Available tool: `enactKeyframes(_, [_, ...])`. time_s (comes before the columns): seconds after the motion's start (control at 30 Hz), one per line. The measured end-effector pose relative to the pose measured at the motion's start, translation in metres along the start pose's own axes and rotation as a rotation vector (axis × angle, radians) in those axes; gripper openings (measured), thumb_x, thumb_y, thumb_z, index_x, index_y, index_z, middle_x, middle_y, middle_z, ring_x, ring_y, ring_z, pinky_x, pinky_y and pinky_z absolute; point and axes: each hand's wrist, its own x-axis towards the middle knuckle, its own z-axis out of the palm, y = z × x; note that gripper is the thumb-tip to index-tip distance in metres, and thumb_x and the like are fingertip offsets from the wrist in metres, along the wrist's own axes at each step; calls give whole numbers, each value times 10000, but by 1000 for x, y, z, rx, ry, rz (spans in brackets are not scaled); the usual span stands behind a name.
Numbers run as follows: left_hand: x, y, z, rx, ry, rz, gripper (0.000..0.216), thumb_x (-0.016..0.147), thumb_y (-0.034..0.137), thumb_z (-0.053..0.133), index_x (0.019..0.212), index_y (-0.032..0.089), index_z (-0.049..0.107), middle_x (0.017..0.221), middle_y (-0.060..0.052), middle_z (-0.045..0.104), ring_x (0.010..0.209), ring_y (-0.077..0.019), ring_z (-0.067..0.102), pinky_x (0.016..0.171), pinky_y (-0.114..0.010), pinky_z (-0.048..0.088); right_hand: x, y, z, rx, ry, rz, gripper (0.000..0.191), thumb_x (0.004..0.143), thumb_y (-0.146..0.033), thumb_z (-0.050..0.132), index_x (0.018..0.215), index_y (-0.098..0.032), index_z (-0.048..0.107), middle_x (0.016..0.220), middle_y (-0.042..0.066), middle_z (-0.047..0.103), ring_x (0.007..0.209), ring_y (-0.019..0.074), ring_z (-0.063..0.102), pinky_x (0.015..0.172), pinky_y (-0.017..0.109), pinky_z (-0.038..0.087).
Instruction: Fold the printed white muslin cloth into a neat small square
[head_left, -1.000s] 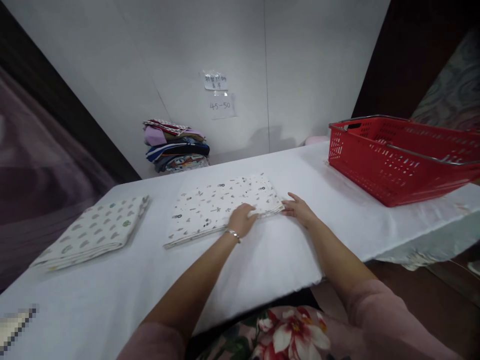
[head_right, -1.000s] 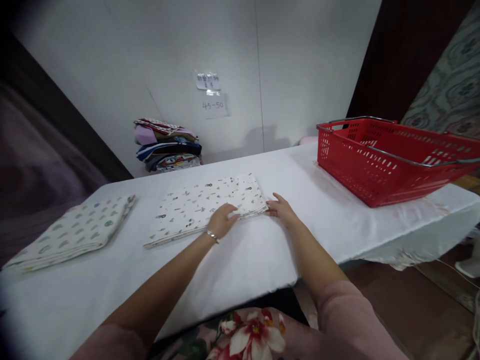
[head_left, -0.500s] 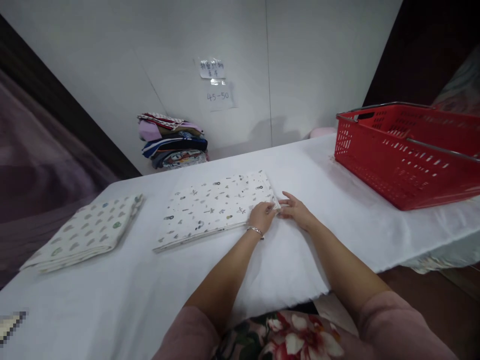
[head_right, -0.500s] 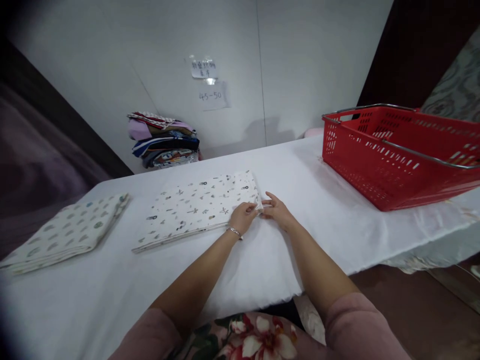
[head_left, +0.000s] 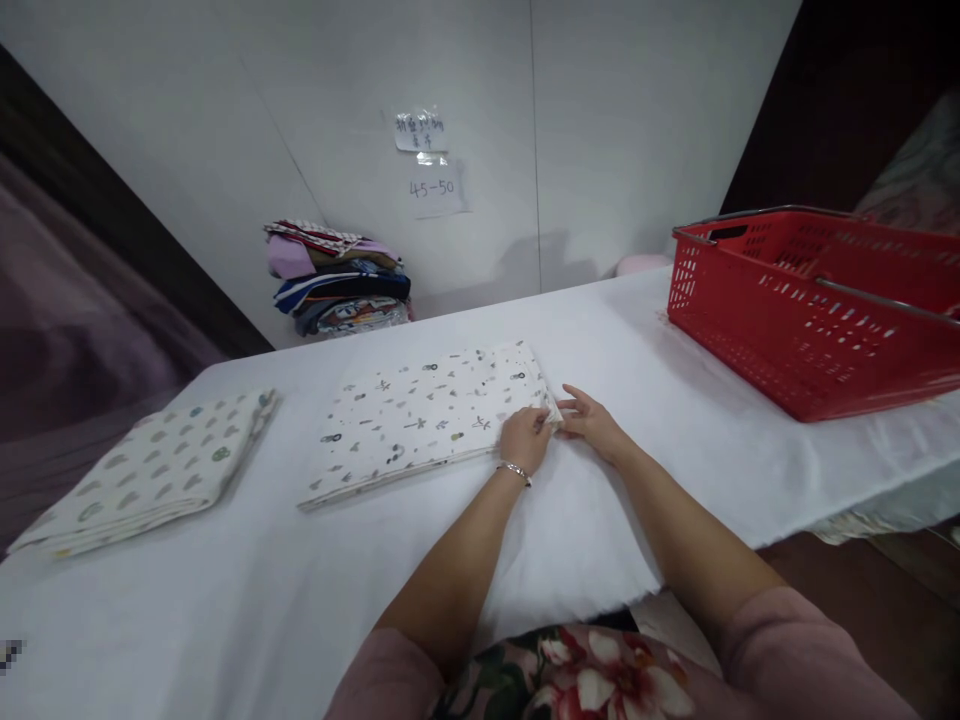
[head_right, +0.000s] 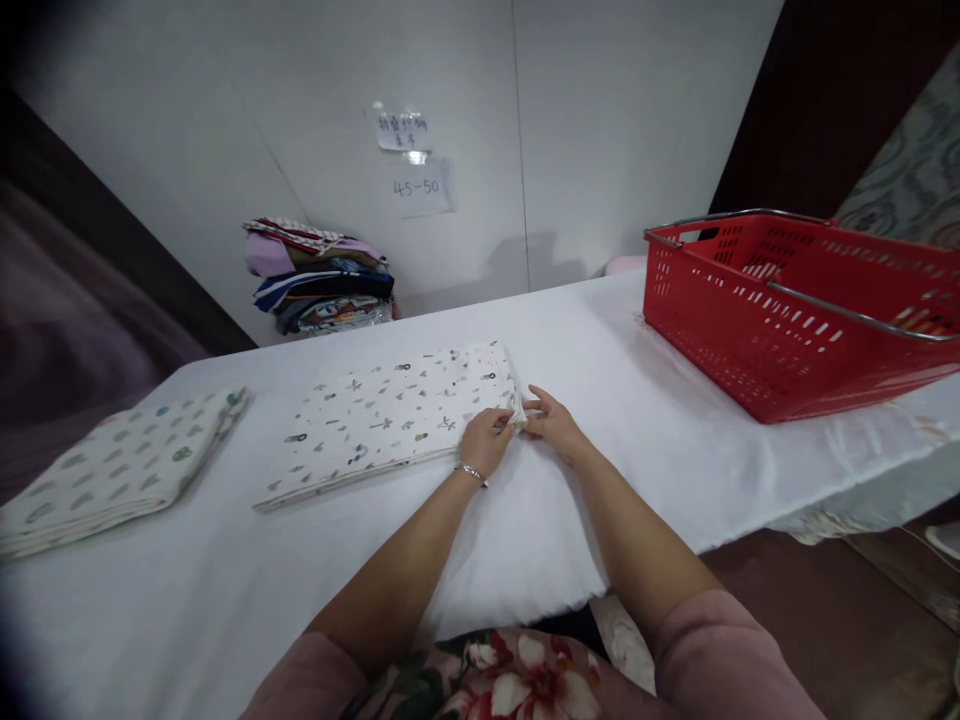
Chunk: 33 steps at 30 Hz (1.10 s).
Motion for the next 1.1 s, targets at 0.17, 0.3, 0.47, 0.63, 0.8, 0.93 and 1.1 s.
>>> enactKeyframes(0.17, [-1,2,1,23,28,18,146,762,200,623,907,190,632,865,-30,639,798,-150,569,774,-299,439,0,-1,0,-3,-6,1,821,622,-173,726,1361,-257,381,1190,78,520,793,145,615,662,287,563])
enactKeyframes(0.3, [-2,0,2,28,58,30,100,749,189,633,848,192,616,829,-8,632,777,-142,565,763,-289,435,-1,-2,1,15,5,15,794,636,-174,720,1354,-242,390,1174,83,528,761,135,616,653,285,557])
enactKeyframes(0.47, [-2,-1,1,13,59,39,59,768,178,606,823,197,598,816,1,622,771,-135,563,746,-278,434,-1,-4,3,15,32,17,777,623,-138,701,1336,-240,410,1148,81,542,720,125,602,604,267,537])
enactKeyframes(0.63, [-6,7,-2,174,76,121,45,796,176,569,834,198,580,833,-15,613,835,-166,549,763,-307,408,0,-3,2,30,38,12,783,613,-120,691,1334,-237,410,1136,81,553,709,123,602,579,256,524])
enactKeyframes(0.8, [-9,11,-1,256,75,161,63,815,212,558,875,196,572,881,-31,615,862,-182,539,760,-317,400,0,-4,2,26,45,11,800,603,-110,685,1341,-233,404,1134,80,561,711,129,612,589,265,528])
enactKeyframes(0.93, [-7,9,0,212,65,98,88,803,237,589,877,190,575,847,-29,613,809,-172,543,735,-301,408,-2,-6,3,37,43,1,796,615,-110,670,1350,-234,392,1133,82,565,733,144,624,613,281,534])
enactKeyframes(1.1, [-4,5,0,149,44,58,63,806,231,589,856,191,591,823,-14,617,787,-154,552,731,-287,415,-2,-5,2,25,41,-18,788,622,-119,668,1351,-233,392,1126,80,570,729,142,622,619,284,534])
